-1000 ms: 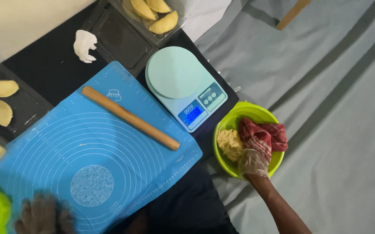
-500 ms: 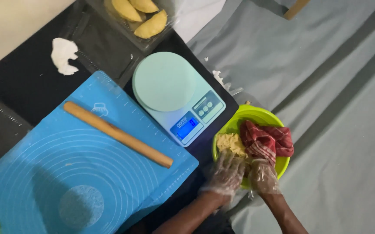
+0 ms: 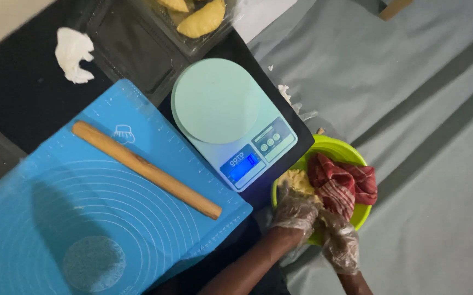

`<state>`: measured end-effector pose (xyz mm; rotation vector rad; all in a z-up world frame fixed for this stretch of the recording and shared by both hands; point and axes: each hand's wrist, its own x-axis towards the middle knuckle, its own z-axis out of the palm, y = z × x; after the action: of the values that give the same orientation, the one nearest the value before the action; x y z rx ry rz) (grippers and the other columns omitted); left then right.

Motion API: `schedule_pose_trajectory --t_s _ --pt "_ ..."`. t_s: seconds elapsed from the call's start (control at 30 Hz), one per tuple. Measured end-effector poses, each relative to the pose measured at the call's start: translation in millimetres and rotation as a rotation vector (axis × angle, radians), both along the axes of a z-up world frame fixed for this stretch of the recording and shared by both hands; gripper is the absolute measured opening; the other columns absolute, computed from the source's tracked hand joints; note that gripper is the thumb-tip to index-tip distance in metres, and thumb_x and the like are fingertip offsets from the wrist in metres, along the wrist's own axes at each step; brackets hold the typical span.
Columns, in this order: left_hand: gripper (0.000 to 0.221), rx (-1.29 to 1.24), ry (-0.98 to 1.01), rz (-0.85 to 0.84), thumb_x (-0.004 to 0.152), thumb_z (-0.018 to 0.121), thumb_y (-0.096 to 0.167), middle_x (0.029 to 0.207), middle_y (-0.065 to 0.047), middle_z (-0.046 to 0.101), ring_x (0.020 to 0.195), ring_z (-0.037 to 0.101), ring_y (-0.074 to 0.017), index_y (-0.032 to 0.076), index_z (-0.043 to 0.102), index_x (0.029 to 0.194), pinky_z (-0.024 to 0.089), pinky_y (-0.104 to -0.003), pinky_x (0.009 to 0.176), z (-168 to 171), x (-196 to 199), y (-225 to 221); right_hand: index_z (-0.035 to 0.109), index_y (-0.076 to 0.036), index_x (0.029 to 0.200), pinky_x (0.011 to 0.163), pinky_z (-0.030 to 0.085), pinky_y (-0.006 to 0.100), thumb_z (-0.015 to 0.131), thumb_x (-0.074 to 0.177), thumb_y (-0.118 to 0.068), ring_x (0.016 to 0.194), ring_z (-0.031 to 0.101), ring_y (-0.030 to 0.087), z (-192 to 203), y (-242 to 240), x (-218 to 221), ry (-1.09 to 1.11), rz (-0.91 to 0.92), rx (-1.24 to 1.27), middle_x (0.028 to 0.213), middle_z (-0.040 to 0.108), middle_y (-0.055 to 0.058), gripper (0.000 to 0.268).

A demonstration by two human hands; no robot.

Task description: Shaping and filling small pastries with a meat or vegetable mixture on a silicone mat.

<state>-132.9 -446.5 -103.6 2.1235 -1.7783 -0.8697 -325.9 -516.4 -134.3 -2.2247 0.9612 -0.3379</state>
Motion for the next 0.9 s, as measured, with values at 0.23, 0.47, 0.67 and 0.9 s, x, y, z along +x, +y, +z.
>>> schedule_pose_trajectory --t_s 0.23,0.47,0.67,0.9 --pt "0.016 0.114 0.025 -0.017 0.090 0.066 0.025 0.104 -0.004 0.077 0.108 0.067 -0.0314 0.022 0.080 0.098 0.010 -0.065 0.128 21 11 -11 0.072 -0.007 0.118 0.077 0.060 0.035 0.050 0.095 0.001 0.087 0.071 0.026 14 2 5 -0.015 0.114 -0.291 0.106 0.071 0.014 0.033" --pt "0.029 0.110 -0.055 -0.056 0.086 0.055 0.011 0.068 0.004 0.070 0.089 0.066 -0.0241 0.024 0.075 0.070 -0.002 -0.070 0.130 -2 3 -14 0.067 -0.006 0.088 0.087 0.051 0.032 0.041 0.113 -0.031 0.090 0.068 0.022 116 18 59 -0.087 -0.128 -0.343 0.100 0.070 0.009 0.044" --pt "0.086 0.170 0.233 0.219 0.097 0.018 0.068 0.173 -0.011 0.005 0.158 -0.001 -0.0365 0.020 0.002 0.166 -0.004 -0.057 0.126 -18 -12 3 0.065 -0.008 0.110 0.061 0.035 0.028 0.052 0.091 -0.015 0.067 0.042 0.012 135 5 100 -0.125 -0.571 0.338 0.076 0.050 0.003 0.024" --pt "0.021 -0.625 -0.066 0.064 0.091 0.067 0.018 0.108 -0.004 0.065 0.119 0.060 -0.0283 0.008 0.067 0.110 0.028 -0.063 0.127 -38 -8 84 0.060 -0.006 0.107 0.060 0.054 0.026 0.062 0.098 -0.014 0.070 0.064 0.017 62 -7 82 -0.405 -0.256 0.470 0.089 0.066 0.008 0.012"
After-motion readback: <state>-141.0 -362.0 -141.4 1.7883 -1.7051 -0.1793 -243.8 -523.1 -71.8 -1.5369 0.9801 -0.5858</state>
